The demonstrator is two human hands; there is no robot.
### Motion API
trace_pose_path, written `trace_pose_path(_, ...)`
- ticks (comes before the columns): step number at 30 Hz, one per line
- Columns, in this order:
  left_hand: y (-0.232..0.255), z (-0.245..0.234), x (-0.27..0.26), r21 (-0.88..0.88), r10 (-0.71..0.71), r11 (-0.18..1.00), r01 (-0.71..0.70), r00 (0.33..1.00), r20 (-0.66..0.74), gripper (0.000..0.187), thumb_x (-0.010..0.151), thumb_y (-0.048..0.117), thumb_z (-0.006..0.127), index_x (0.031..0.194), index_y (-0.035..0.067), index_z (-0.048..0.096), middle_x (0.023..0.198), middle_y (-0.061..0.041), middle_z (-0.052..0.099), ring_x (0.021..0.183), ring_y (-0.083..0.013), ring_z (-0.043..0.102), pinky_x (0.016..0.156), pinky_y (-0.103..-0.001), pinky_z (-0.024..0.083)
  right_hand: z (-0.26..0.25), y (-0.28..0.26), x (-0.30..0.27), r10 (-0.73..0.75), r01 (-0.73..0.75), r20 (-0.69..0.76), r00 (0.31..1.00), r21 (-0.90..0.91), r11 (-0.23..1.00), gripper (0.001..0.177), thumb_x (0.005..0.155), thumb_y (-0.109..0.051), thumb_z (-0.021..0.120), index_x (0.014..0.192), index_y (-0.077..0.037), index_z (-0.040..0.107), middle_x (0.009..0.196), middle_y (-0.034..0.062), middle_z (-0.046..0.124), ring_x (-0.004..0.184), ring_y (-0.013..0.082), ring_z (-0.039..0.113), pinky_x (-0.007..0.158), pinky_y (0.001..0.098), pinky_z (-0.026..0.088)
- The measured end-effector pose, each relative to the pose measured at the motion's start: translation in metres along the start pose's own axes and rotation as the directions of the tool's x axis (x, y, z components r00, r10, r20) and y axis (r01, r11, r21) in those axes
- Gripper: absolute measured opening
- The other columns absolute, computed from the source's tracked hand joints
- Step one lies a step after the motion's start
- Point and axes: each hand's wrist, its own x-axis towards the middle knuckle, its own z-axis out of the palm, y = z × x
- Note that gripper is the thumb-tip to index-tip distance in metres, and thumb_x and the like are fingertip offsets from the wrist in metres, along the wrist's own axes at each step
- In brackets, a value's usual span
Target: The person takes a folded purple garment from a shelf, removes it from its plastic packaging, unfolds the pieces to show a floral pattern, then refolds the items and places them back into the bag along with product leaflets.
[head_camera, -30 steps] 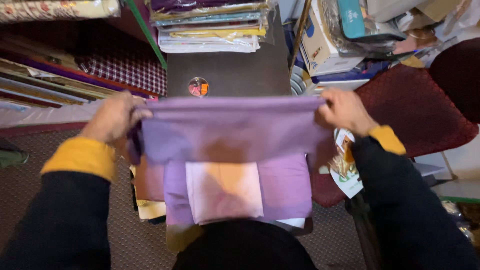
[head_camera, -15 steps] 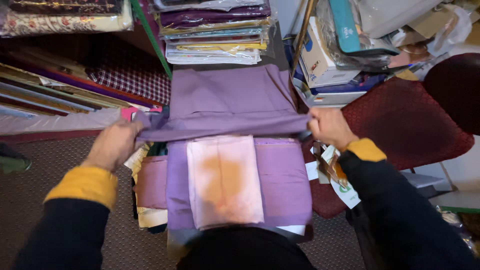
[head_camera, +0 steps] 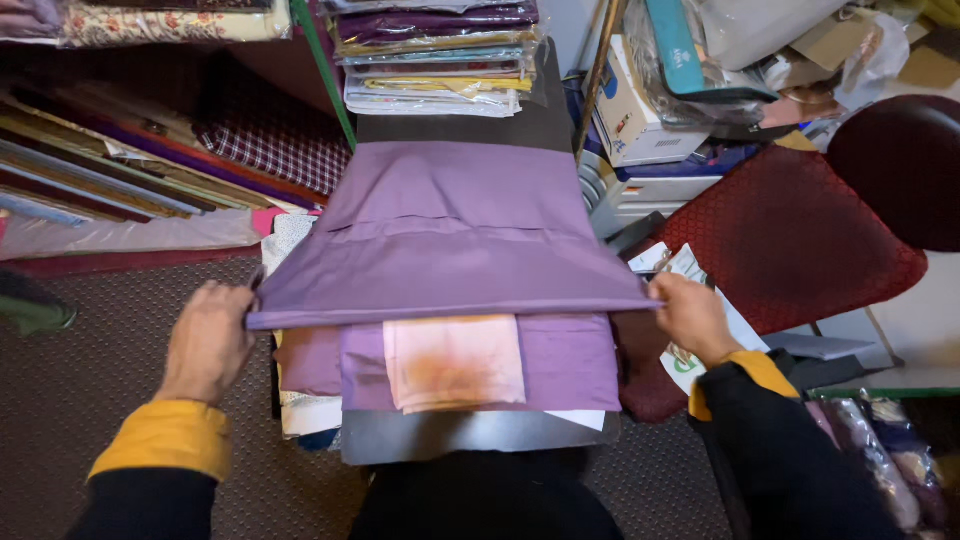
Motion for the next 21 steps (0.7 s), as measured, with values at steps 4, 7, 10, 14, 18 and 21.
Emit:
trace_pose_path(4,-0.007,-0.026,-0.043,-0.107,-0.044,0.993,0.043,0.999,-0.006,0.013,0.096,0.025,0.064,0.099,0.012,0.067,0.099,-0.013,0.074,0.137,-0.0406,0.057,0.125,-0.06,0.042,-0.038,0.0,-0.046,-0.003,0.028,-0.111,0.994,0.222,0.975,0.015,0.08,-0.004,0.059,0.077,-0.018,0.053,0.075,0.001,0.061,0.07,0.022,0.057,0.068,0.0395,0.042)
trace_pose_path(7,-0.004,-0.04,-0.078,-0.173,0.081,0.981,-0.089,0.995,-0.056,0.009,0.086,0.009,0.066,0.094,0.01,0.069,0.13,-0.007,0.071,0.102,-0.0299,0.074,0.097,-0.053,0.064,-0.043,0.006,-0.079,0.129,-0.147,0.078,0.989,0.296,0.944,0.022,0.081,0.003,0.063,0.072,-0.017,0.063,0.075,-0.0019,0.066,0.067,0.014,0.058,0.062,0.0305,0.047)
trace_pose_path(10,-0.021,-0.018,-0.098,0.12,0.097,0.987,-0.105,0.993,0.07,0.017,0.081,0.035,0.063,0.091,0.022,0.066,0.083,-0.005,0.078,0.089,-0.0248,0.077,0.135,-0.038,0.041,-0.024,0.018,-0.105,0.126,-0.146,0.083,0.989,0.31,0.94,0.022,0.067,0.002,0.061,0.067,-0.02,0.064,0.073,-0.0041,0.062,0.066,0.0159,0.057,0.069,0.0309,0.04)
trace_pose_path(14,-0.046,0.018,-0.113,0.184,-0.043,0.983,-0.007,0.963,0.267,0.022,0.087,0.037,0.064,0.108,0.036,0.071,0.103,-0.002,0.081,0.112,-0.0201,0.075,0.139,-0.039,0.035,0.012,0.041,-0.121,0.107,-0.14,0.131,0.986,0.277,0.951,0.02,0.07,0.0,0.07,0.071,-0.02,0.07,0.078,-0.0021,0.06,0.072,0.0171,0.06,0.071,0.0329,0.045)
trace_pose_path(18,-0.079,0.043,-0.13,0.076,-0.048,0.996,0.041,0.995,0.084,0.022,0.084,0.044,0.064,0.098,0.035,0.079,0.098,0.009,0.083,0.098,-0.0129,0.077,0.13,-0.044,0.048,0.011,0.056,-0.131,0.023,-0.036,0.042,0.999,0.32,0.947,0.021,0.07,0.002,0.063,0.067,-0.019,0.065,0.089,-0.0025,0.071,0.09,0.0185,0.066,0.086,0.0333,0.047)
trace_pose_path(21,-0.108,0.047,-0.141,-0.025,-0.092,0.995,0.094,0.992,0.082,0.021,0.08,0.039,0.063,0.087,0.035,0.082,0.078,0.009,0.073,0.09,-0.0183,0.067,0.091,-0.035,0.056,-0.006,0.066,-0.143,0.114,-0.16,0.124,0.986,0.483,0.861,0.026,0.069,0.004,0.064,0.064,-0.018,0.05,0.075,-0.0034,0.072,0.072,0.0141,0.061,0.074,0.0312,0.043)
